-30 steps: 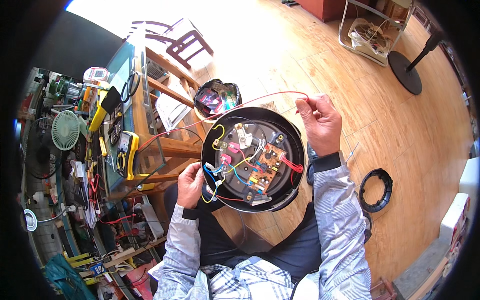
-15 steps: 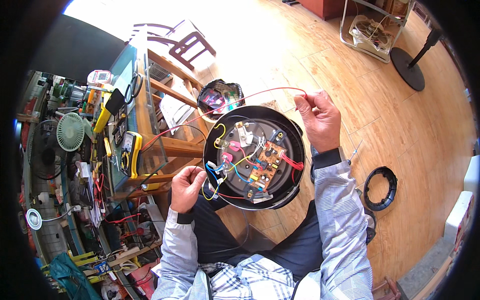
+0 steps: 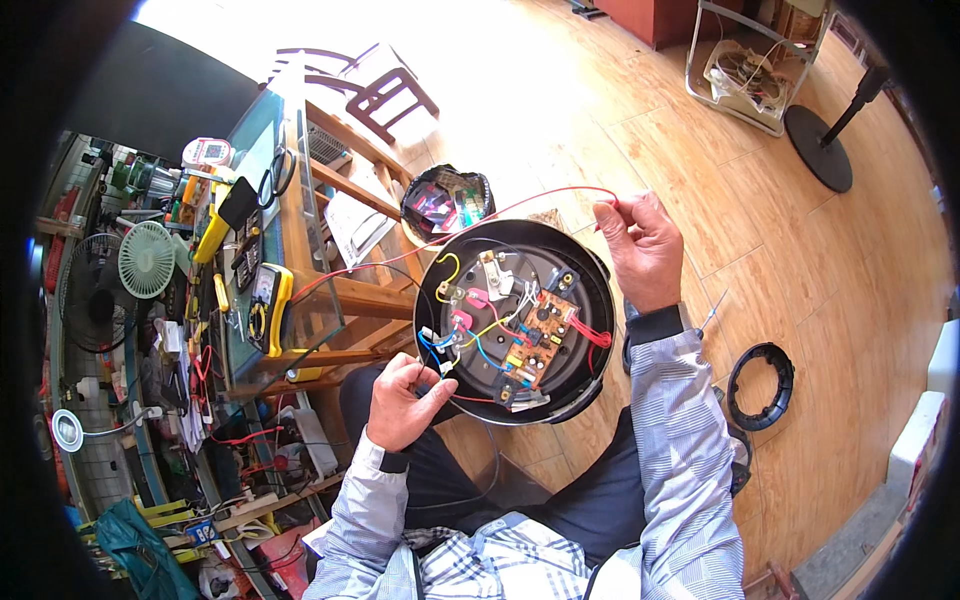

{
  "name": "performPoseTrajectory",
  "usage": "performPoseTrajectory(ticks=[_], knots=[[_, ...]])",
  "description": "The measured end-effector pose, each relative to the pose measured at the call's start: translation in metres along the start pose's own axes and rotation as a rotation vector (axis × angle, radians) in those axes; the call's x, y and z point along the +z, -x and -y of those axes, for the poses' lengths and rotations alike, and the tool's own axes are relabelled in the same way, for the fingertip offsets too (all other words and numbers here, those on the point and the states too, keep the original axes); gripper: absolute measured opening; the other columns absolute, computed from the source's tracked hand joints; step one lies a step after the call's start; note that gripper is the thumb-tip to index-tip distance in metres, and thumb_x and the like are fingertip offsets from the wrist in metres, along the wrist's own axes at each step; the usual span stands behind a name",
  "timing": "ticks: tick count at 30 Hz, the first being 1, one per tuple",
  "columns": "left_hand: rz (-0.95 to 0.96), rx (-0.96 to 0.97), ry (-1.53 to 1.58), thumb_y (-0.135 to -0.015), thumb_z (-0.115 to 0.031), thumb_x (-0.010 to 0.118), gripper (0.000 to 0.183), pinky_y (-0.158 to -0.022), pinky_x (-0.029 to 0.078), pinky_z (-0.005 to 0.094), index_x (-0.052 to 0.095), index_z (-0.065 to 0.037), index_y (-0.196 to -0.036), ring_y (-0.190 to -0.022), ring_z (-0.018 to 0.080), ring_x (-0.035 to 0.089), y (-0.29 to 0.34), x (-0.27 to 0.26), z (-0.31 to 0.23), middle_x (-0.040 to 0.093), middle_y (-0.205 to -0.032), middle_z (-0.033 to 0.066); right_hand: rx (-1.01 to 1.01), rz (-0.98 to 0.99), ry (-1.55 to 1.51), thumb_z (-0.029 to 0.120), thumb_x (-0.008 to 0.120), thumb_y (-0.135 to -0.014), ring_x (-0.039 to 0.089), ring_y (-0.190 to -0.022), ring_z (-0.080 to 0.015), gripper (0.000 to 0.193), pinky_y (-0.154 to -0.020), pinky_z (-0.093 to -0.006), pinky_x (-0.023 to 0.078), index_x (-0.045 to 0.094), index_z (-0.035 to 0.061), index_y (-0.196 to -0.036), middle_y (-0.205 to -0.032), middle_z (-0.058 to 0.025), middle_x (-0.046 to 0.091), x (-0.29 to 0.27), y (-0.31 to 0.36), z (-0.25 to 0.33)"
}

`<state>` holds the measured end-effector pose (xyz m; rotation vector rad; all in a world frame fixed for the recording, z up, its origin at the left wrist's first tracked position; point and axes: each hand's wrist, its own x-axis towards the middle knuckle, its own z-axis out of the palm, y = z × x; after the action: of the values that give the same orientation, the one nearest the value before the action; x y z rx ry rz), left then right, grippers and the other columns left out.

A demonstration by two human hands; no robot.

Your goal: The person sits on the floor and uses a multimeter to test wires and components inside a disassembled cylindrical device. They then walk to a cabinet, open a drawer, and retrieve a small wrapped item before returning to the device.

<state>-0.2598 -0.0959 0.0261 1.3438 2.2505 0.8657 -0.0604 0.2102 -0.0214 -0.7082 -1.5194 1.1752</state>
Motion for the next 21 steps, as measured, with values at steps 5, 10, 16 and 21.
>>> performPoseTrajectory(ticks=[5,10,16,21], knots=[[-0.023,-0.099,0.056,-0.085,-0.019,0.086,0.025,-0.062,0.048,0.0325,0.073,0.002,-0.085,-0.066,0.0206,0.06,0.002,0.004,0.002,0.061,-0.079,0.0097,-0.004,-0.006,-0.008,0.015,0.078,-0.1,0.063,-0.079,-0.0077,0.015,-0.061,-0.0223,0.046,0.075,0.0001,-0.1,-0.093,-0.0016,0.064,0.001,0.0,-0.003],[-0.026,-0.111,0.214,-0.098,-0.008,0.073,0.017,-0.061,0.04,0.0272,0.071,0.004,-0.086,-0.069,0.0106,0.05,0.003,0.006,0.004,0.055,-0.079,0.003,0.004,-0.004,-0.018,0.015,0.078,-0.099,0.063,-0.079,-0.0084,0.016,-0.061,-0.0223,0.046,0.076,-0.0008,-0.1,-0.093,-0.003,0.065,0.0,-0.001,-0.001],[-0.02,-0.124,0.206,-0.104,-0.013,0.064,0.021,-0.065,0.046,0.0334,0.072,0.004,-0.094,-0.071,0.0202,0.06,0.004,0.002,0.01,0.059,-0.081,0.01,-0.008,-0.001,0.023,0.008,0.076,-0.1,0.061,-0.08,-0.0071,0.01,-0.065,-0.0211,0.046,0.071,-0.001,-0.101,-0.093,-0.0002,0.062,-0.001,-0.001,0.0],[-0.106,-0.243,0.251,-0.104,-0.012,0.065,0.017,-0.067,0.051,0.0296,0.072,0.004,-0.105,-0.072,0.0154,0.064,0.01,0.007,0.012,0.067,-0.084,0.0083,0.007,-0.01,0.029,0.011,0.077,-0.099,0.062,-0.079,-0.0078,0.012,-0.063,-0.0217,0.046,0.073,-0.0005,-0.1,-0.093,-0.0012,0.063,-0.001,-0.001,0.002]])
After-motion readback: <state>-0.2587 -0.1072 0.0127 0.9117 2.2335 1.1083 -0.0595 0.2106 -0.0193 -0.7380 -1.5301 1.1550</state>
